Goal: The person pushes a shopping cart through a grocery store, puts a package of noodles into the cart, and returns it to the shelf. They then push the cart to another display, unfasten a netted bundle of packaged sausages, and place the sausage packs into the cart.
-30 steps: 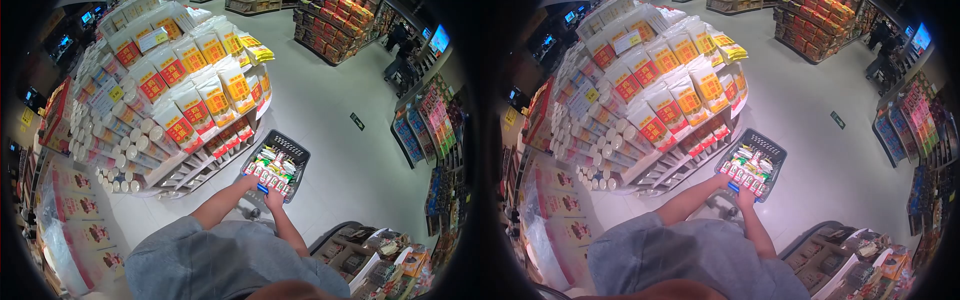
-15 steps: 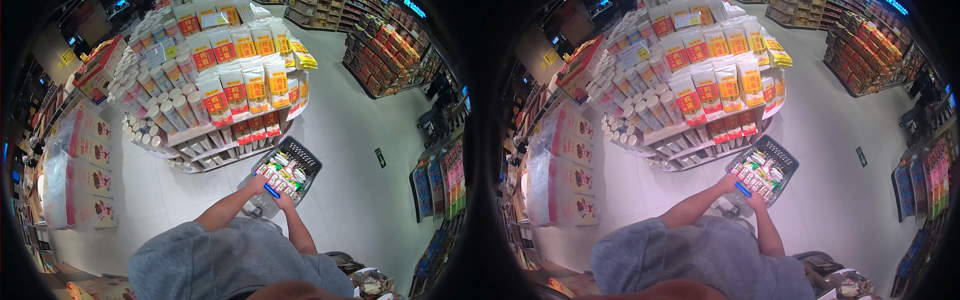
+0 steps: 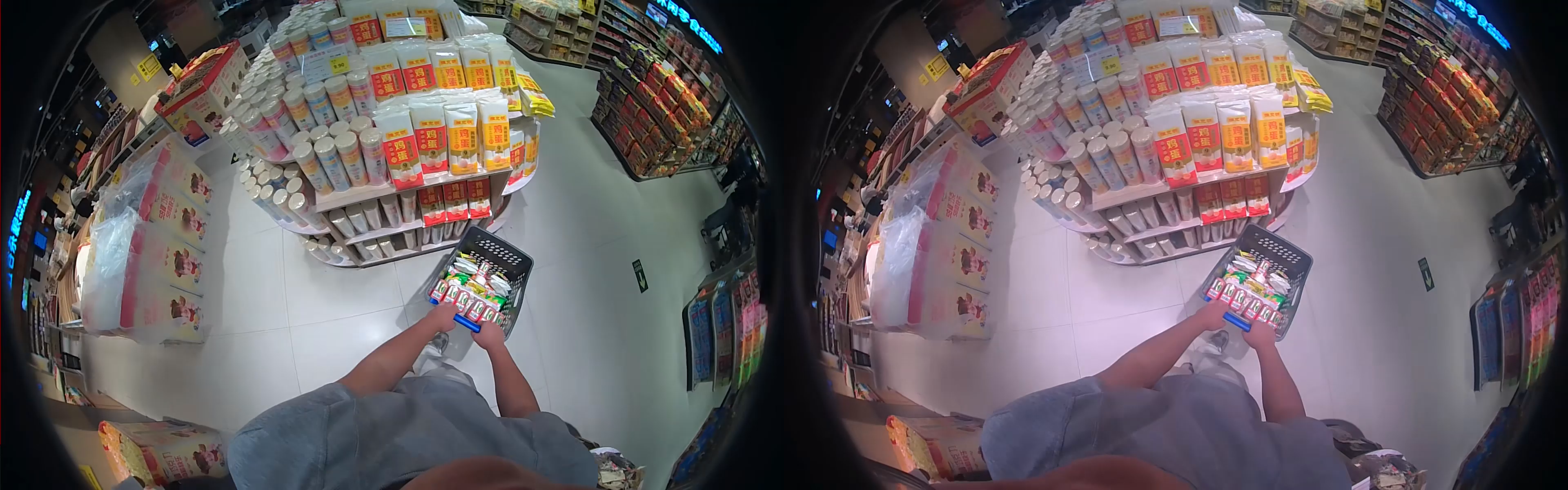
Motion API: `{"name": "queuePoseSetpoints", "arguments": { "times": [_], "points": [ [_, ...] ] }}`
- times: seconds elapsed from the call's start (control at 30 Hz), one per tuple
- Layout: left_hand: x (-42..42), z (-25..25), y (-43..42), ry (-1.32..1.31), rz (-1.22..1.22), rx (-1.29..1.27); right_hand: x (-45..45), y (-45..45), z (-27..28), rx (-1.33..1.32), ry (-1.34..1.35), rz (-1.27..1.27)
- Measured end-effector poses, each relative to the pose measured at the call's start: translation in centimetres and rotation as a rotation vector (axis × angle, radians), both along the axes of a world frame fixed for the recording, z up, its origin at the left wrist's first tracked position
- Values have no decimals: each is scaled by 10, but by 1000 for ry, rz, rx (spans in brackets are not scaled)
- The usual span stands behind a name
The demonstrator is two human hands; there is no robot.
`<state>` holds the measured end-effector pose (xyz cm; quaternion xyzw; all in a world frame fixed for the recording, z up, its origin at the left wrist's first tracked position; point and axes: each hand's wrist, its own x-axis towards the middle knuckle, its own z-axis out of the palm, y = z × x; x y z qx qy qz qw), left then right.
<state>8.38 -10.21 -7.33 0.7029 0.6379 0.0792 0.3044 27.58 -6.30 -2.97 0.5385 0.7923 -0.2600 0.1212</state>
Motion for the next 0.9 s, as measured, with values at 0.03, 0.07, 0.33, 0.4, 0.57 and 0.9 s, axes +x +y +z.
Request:
{"name": "queuePoseSetpoints", "arguments": {
  "times": [0.03, 0.07, 0.33, 0.4, 0.57, 0.9],
  "points": [
    [1, 0, -12, 13, 15, 7, 4, -4, 0, -11, -5, 10],
    [0, -2, -24, -1, 48, 5, 6, -9, -3, -23, -15, 20],
    [61, -25, -93, 132, 220, 24, 46, -57, 4, 86, -22, 180],
    [78, 4, -107, 251, 222, 180, 61, -66, 1, 91, 16, 244],
    [120, 41, -110, 348, 30, -291, 103, -70, -21, 87, 77, 555],
    [221, 19, -149, 2, 439, -397, 160, -36, -25, -120, 143, 1054]
  ]
}}
